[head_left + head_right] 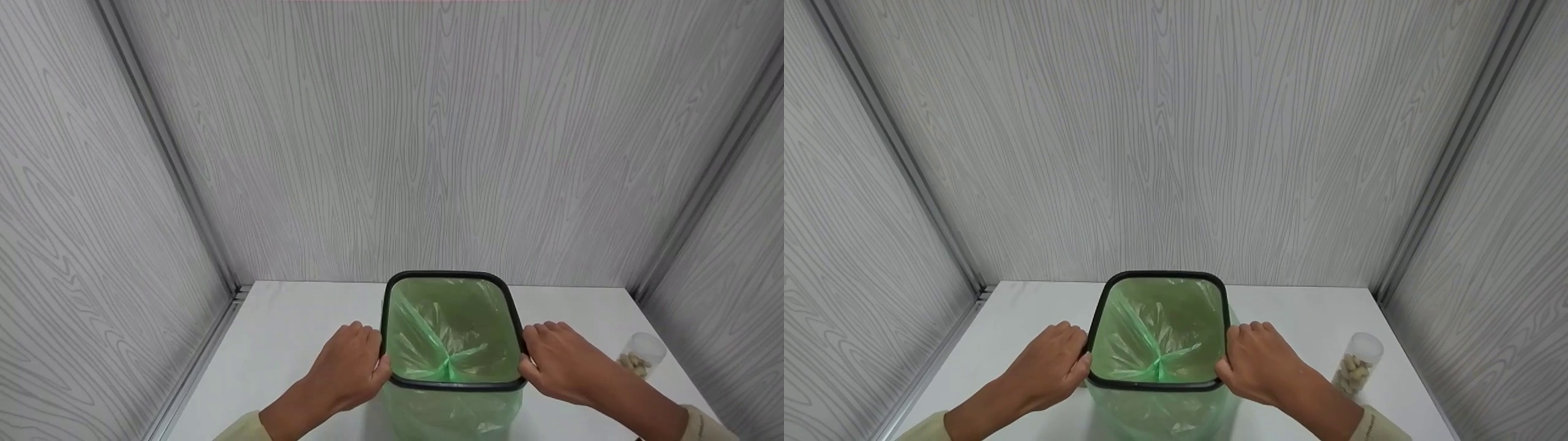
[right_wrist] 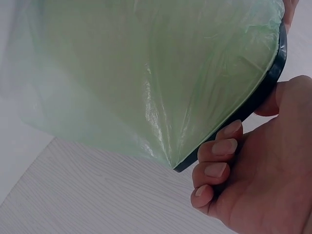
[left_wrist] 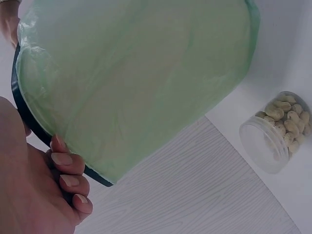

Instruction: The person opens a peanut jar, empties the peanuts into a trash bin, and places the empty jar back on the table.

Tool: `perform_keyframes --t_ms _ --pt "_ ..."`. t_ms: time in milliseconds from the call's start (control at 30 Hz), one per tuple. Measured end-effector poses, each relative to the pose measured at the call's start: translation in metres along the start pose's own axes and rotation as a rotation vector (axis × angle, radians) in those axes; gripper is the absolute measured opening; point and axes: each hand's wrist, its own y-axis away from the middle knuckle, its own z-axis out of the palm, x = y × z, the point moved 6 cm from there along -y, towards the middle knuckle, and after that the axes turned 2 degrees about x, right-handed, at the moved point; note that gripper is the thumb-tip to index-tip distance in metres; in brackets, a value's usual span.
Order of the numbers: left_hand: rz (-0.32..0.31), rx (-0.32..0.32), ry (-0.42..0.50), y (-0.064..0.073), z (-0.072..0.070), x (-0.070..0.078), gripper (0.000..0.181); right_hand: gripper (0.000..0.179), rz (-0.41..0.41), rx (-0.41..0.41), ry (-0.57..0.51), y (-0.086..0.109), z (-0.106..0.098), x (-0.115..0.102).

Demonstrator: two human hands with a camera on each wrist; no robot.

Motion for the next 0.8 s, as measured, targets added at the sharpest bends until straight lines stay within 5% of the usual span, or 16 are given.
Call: perform_keyframes --t_ms 800 --pt "-0.033 0.000 0.037 -0.0011 -0.0006 -0.0010 0.031 0.023 -0.010 -0.005 -0.035 -0.0006 -0.0012 0.0067"
